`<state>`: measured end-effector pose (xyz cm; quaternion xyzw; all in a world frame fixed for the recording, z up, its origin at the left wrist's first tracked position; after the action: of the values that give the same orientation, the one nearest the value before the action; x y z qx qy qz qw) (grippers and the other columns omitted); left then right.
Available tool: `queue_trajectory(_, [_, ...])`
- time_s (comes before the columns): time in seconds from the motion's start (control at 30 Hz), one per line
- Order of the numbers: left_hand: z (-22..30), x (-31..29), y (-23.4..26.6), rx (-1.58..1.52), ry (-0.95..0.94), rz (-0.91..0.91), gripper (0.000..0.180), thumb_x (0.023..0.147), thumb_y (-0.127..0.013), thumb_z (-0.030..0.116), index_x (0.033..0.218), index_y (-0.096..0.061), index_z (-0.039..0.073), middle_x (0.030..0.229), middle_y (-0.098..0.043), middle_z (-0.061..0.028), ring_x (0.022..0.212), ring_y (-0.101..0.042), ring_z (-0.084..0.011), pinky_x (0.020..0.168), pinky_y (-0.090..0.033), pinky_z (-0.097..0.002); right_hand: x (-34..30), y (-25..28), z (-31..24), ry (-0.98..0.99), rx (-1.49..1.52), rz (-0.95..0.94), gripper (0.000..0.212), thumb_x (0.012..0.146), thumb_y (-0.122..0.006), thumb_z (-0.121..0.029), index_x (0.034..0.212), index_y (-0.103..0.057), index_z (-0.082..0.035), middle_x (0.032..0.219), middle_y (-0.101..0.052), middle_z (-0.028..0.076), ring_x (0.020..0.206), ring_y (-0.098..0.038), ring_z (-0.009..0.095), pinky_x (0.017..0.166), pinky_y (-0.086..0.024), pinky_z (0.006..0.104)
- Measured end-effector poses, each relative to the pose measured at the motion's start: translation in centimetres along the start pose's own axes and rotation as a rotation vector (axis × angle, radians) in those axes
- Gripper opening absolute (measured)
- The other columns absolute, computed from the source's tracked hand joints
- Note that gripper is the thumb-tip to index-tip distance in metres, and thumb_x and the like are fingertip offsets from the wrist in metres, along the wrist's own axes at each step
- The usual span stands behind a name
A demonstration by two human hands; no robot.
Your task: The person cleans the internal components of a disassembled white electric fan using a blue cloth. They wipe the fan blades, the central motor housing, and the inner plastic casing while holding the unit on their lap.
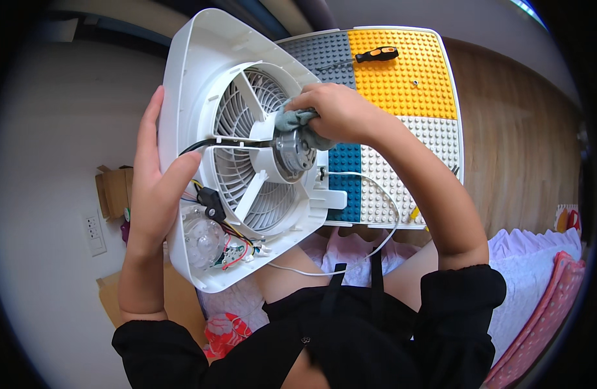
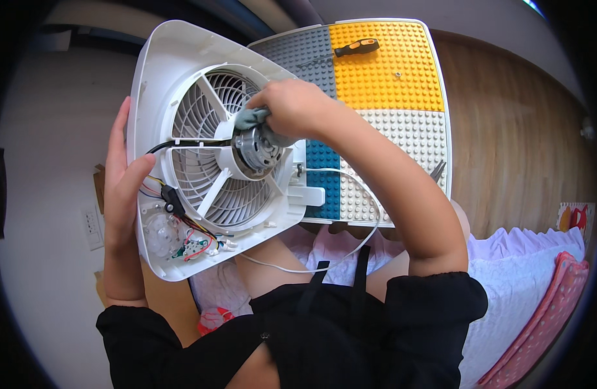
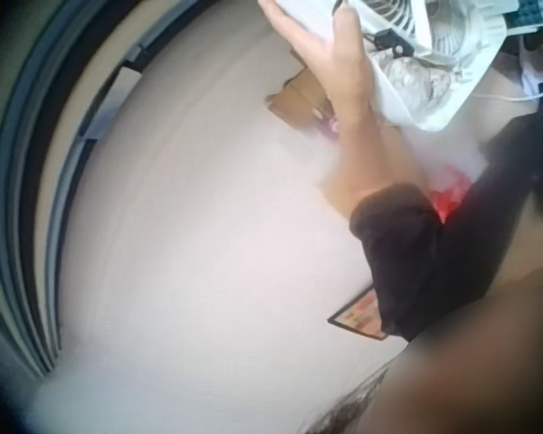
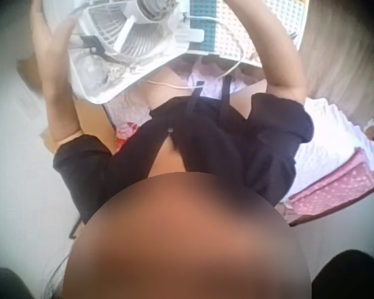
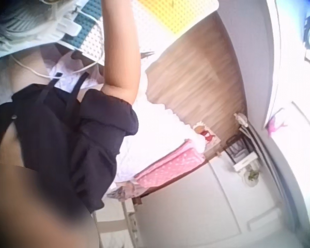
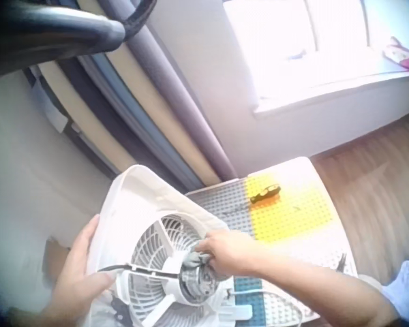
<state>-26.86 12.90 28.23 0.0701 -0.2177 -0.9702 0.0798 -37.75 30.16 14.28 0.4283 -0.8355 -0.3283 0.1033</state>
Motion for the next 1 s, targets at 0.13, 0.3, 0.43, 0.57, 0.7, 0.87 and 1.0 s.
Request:
queue_trajectory(0.13, [-0.1,0.2,-0.2,-0.023,0.009,0.017,0.077,0.073,-0.054,0.012,0.142,-0.022,0.001,0.136,-0.036,-0.0193,0.119,-0.046,-0.0257,0.1,-0.037,-0.0334,-0.4,-3.7,6.7,-0.332,0.081,-0.408,0.035,0.071,-0.054,-0.002,0.102,-0.069,-0.01,0.085,-0.066,0.017,0.082,-0.063,0.027,0.074,-0.05,0.037])
queue_trajectory(0.3, [-0.6,-0.2,0.4,0.016,0.029,0.039,0.079,0.072,-0.054,0.014,0.142,-0.021,0.002,0.136,-0.036,-0.0199,0.121,-0.045,-0.0263,0.101,-0.036,-0.0344,-3.5,-4.4,7.7,-0.233,0.721,0.052,0.037,0.075,-0.049,0.001,0.108,-0.064,-0.008,0.094,-0.064,0.009,0.088,-0.06,0.02,0.083,-0.046,0.0325])
queue_trajectory(0.43, [-0.6,-0.3,0.2,0.039,0.022,0.026,0.08,0.071,-0.053,0.014,0.143,-0.019,0.001,0.135,-0.037,-0.0206,0.12,-0.045,-0.0268,0.101,-0.035,-0.0353,-1.2,-3.3,4.1,0.113,0.615,0.191,0.036,0.077,-0.051,-0.001,0.111,-0.061,-0.006,0.105,-0.059,0.01,0.096,-0.057,0.019,0.087,-0.045,0.0308])
queue_trajectory(0.57, [-1.0,0.0,0.0,0.012,0.046,0.023,0.08,0.071,-0.052,0.014,0.142,-0.019,0.0,0.134,-0.038,-0.0212,0.119,-0.046,-0.0269,0.101,-0.035,-0.0354,0.2,-4.5,4.3,-0.067,0.722,0.04,0.04,0.075,-0.051,-0.003,0.115,-0.059,-0.007,0.093,-0.064,0.011,0.086,-0.06,0.019,0.082,-0.047,0.0301])
queue_trajectory(0.7, [-1.1,-0.2,0.8,0.056,0.052,0.025,0.08,0.07,-0.052,0.014,0.142,-0.019,0.0,0.131,-0.042,-0.0215,0.118,-0.048,-0.0269,0.1,-0.036,-0.0354,-2.2,-8.6,4.8,-0.084,0.791,0.237,0.035,0.075,-0.053,-0.008,0.109,-0.061,-0.006,0.09,-0.065,0.018,0.084,-0.064,0.024,0.078,-0.048,0.0334])
queue_trajectory(0.87, [-1.0,-0.3,0.4,0.113,0.04,0.044,0.08,0.07,-0.052,0.014,0.142,-0.019,0.0,0.13,-0.043,-0.0212,0.116,-0.049,-0.0268,0.1,-0.037,-0.0354,-4.5,-13.1,2.0,-0.194,0.8,0.705,0.035,0.073,-0.053,-0.005,0.107,-0.059,-0.001,0.092,-0.06,0.024,0.085,-0.058,0.04,0.077,-0.047,0.0385])
queue_trajectory(1.0, [-0.6,-0.6,-0.4,0.055,0.051,0.053,0.08,0.071,-0.052,0.014,0.142,-0.019,0.0,0.132,-0.04,-0.0215,0.117,-0.049,-0.0267,0.1,-0.037,-0.0353,-5.8,-13.8,-0.1,-0.359,0.984,0.728,0.025,0.075,-0.052,-0.004,0.099,-0.056,0.003,0.085,-0.06,0.02,0.077,-0.057,0.031,0.07,-0.047,0.0358])
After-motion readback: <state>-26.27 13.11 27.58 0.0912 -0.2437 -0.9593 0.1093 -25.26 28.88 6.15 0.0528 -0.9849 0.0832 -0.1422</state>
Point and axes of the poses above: each hand's wrist, its own x-axis towards the middle knuckle, its own y-axis out of the back of the hand, z = x × y, the point moved 2 cm from there along x, towards the middle knuckle
